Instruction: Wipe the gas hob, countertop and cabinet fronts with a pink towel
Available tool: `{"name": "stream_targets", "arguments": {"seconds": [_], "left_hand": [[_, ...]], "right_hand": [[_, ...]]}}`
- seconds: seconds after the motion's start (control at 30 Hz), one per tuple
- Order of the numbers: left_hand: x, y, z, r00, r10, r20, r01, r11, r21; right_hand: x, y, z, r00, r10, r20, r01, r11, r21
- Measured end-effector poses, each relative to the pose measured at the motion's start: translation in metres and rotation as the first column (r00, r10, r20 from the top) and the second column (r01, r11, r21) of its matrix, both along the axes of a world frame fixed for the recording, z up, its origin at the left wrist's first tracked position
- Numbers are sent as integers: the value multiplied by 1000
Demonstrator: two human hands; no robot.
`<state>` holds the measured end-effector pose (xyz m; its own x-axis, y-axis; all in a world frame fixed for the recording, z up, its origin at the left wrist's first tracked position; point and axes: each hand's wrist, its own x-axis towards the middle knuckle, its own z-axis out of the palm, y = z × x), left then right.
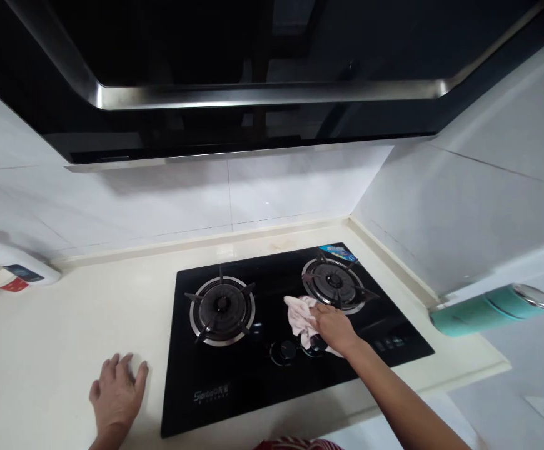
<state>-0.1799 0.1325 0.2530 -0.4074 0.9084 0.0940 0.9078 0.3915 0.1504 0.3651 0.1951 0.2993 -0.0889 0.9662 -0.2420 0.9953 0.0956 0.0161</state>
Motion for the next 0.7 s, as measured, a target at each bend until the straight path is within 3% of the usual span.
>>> {"name": "stream_targets", "arguments": {"seconds": [0.23,0.43,0.57,0.7], "left_hand": [[-2,0,-1,999,-34,-13,34,999,-7],[1,0,1,998,-53,-44,53,999,5],[3,-1,3,996,-63,-67,65,998,23],[5,-1,5,995,-59,-80,62,998,27]], "right_hand": [[25,-31,-6,982,-181,54,185,980,-70],[47,-75,-10,977,-207,41,210,975,-76],[52,-80,-22,964,-232,-128,243,967,76],[34,-91,-41,940,-205,-274,264,944,199]]}}
